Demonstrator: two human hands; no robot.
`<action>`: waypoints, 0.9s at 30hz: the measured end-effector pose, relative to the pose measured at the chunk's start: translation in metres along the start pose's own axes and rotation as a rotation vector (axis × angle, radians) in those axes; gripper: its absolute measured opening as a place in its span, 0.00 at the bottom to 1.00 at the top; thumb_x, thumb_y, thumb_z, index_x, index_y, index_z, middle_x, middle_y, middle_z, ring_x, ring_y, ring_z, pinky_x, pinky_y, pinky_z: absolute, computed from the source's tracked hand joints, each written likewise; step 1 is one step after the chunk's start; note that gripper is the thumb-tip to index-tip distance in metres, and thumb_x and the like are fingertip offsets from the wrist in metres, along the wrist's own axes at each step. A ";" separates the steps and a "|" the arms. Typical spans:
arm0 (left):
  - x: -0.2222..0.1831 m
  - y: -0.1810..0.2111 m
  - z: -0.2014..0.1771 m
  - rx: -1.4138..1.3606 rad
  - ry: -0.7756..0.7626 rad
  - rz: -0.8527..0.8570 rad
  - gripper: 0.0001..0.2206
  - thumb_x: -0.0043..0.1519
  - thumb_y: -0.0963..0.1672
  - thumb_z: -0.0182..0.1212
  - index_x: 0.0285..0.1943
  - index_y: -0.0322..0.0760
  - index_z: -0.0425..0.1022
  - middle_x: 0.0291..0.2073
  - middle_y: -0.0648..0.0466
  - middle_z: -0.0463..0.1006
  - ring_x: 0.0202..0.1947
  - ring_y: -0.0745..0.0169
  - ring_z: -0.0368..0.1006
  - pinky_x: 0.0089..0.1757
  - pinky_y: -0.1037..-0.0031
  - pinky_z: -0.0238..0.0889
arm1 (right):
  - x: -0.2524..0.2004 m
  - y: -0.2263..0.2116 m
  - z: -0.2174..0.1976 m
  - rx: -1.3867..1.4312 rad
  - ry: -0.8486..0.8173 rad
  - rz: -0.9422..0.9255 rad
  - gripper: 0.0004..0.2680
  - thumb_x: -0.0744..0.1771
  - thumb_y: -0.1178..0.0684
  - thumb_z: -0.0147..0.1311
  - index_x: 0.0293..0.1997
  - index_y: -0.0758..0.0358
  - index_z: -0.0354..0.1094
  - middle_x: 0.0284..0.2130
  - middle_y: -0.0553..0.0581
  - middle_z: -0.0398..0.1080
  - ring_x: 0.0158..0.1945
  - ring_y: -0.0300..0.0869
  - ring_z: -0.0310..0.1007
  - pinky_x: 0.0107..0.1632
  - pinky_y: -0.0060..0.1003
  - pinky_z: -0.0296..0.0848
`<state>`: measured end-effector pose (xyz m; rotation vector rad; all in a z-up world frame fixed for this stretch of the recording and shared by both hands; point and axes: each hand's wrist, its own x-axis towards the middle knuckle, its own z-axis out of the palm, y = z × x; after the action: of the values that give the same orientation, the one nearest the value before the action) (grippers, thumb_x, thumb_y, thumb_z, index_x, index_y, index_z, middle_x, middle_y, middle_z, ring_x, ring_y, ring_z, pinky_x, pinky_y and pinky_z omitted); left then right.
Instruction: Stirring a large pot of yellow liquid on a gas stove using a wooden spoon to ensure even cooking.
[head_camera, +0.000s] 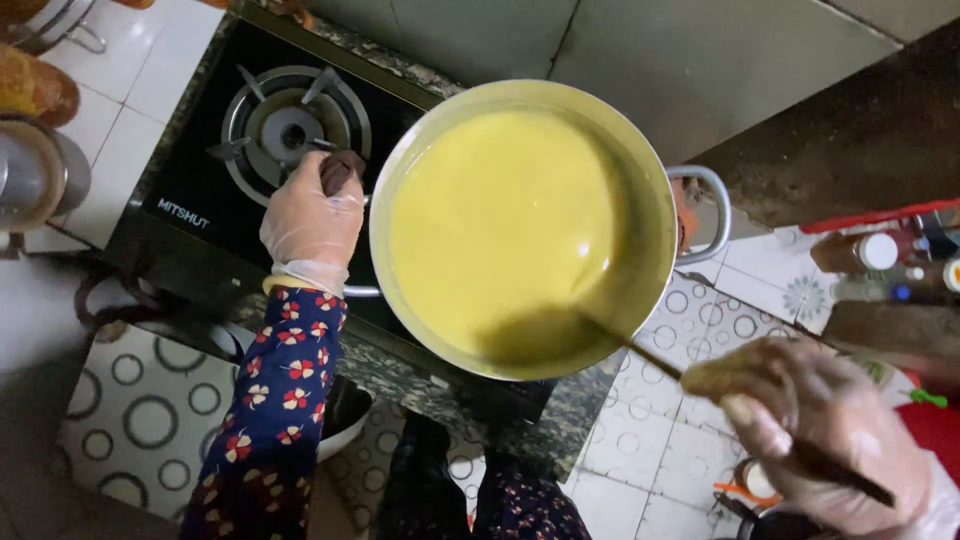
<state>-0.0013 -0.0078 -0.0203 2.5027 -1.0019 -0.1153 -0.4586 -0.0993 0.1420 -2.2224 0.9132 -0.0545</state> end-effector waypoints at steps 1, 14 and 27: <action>0.000 0.001 -0.001 0.004 0.007 -0.011 0.12 0.66 0.52 0.58 0.47 0.46 0.78 0.31 0.50 0.83 0.34 0.38 0.78 0.32 0.49 0.67 | 0.006 0.002 0.003 0.000 -0.008 -0.012 0.12 0.66 0.47 0.47 0.43 0.53 0.81 0.40 0.45 0.84 0.40 0.33 0.86 0.45 0.28 0.81; 0.000 0.000 0.001 -0.002 0.033 -0.026 0.14 0.66 0.50 0.57 0.48 0.38 0.81 0.34 0.45 0.85 0.35 0.35 0.80 0.33 0.51 0.71 | 0.092 0.035 0.105 -0.394 0.254 -0.657 0.12 0.69 0.41 0.44 0.51 0.50 0.72 0.52 0.55 0.76 0.58 0.52 0.70 0.51 0.49 0.72; 0.001 0.007 -0.012 -0.104 -0.095 -0.114 0.13 0.63 0.51 0.59 0.50 0.45 0.78 0.36 0.45 0.83 0.38 0.33 0.77 0.37 0.47 0.67 | 0.029 0.004 -0.012 -0.389 0.094 -0.401 0.11 0.67 0.52 0.45 0.48 0.56 0.74 0.47 0.49 0.78 0.47 0.44 0.78 0.49 0.44 0.74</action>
<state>-0.0022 -0.0083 -0.0070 2.4775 -0.8656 -0.3156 -0.4426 -0.1273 0.1422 -2.7606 0.5445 -0.1812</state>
